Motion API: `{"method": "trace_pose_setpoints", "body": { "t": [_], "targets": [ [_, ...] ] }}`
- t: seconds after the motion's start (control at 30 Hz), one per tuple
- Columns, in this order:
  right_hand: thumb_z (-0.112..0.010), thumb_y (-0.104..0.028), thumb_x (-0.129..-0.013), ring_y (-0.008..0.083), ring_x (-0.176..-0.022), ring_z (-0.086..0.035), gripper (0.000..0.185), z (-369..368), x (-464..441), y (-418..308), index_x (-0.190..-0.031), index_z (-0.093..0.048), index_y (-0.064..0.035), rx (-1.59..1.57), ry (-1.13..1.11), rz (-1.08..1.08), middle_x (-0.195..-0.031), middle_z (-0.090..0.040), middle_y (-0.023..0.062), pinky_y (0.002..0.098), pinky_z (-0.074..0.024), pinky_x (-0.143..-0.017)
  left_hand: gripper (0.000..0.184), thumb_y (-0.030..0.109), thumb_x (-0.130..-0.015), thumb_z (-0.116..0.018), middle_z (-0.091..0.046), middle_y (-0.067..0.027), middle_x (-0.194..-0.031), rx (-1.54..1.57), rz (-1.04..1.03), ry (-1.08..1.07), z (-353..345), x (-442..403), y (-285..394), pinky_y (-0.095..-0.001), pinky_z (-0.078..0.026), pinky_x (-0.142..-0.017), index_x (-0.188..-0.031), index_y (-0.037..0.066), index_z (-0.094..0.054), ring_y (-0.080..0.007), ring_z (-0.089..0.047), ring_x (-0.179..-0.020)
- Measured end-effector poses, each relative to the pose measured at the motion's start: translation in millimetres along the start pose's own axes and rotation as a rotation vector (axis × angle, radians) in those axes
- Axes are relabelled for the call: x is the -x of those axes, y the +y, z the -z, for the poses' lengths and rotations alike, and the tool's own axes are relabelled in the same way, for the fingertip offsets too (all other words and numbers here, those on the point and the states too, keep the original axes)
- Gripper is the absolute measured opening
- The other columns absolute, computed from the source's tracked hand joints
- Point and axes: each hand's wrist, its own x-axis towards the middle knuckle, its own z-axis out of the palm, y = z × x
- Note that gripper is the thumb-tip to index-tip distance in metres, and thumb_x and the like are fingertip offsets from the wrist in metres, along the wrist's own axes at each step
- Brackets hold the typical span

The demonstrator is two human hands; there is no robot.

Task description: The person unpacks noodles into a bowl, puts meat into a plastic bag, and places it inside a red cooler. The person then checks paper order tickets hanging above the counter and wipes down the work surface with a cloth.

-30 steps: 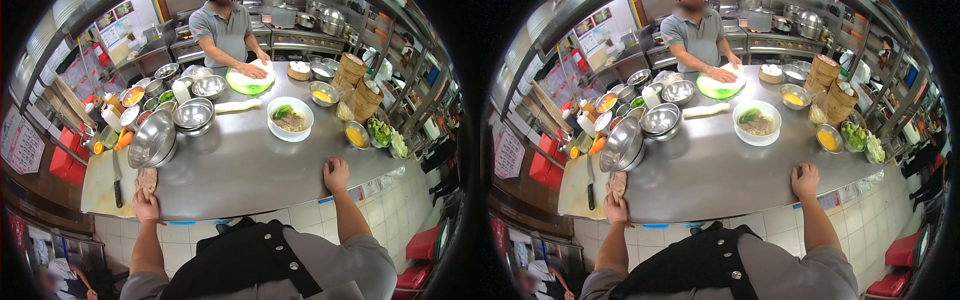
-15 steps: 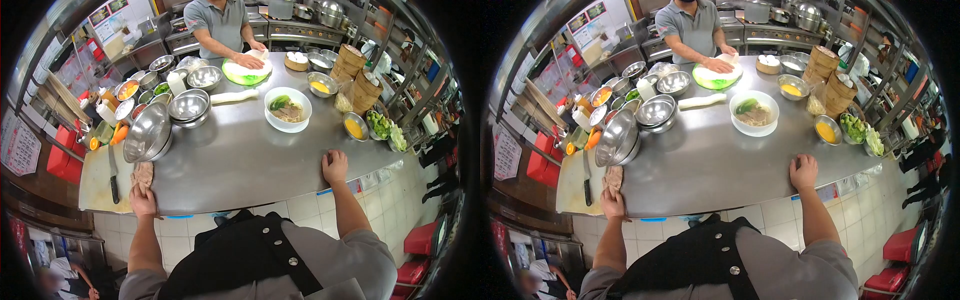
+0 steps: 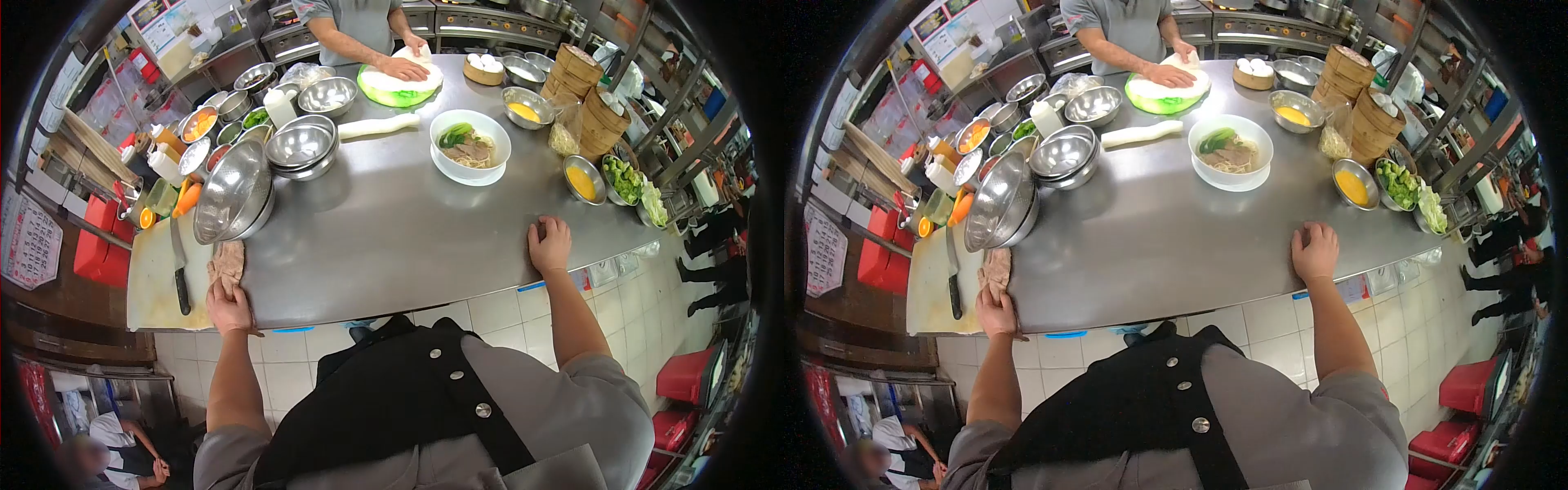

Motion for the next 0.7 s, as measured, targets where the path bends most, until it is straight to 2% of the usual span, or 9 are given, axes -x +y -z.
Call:
{"method": "trace_pose_setpoints", "body": {
  "t": [0.7],
  "targets": [
    [-0.070, -0.032, -0.089, 0.0356, -0.117, -0.055, 0.031, 0.9, -0.7, 0.0, -0.111, -0.066, -0.0111, -0.010, -0.019, -0.018, -0.120, -0.062, 0.0128, 0.0491, -0.0433, -0.100, 0.051, 0.030, -0.093, -0.062, -0.055, -0.0192, -0.140, -0.012, 0.024, -0.020, 6.4, 1.5, 8.1, -0.0461, -0.043, -0.109, -0.137, 0.003, -0.057, -0.0392, -0.052, -0.129]
  ]
}}
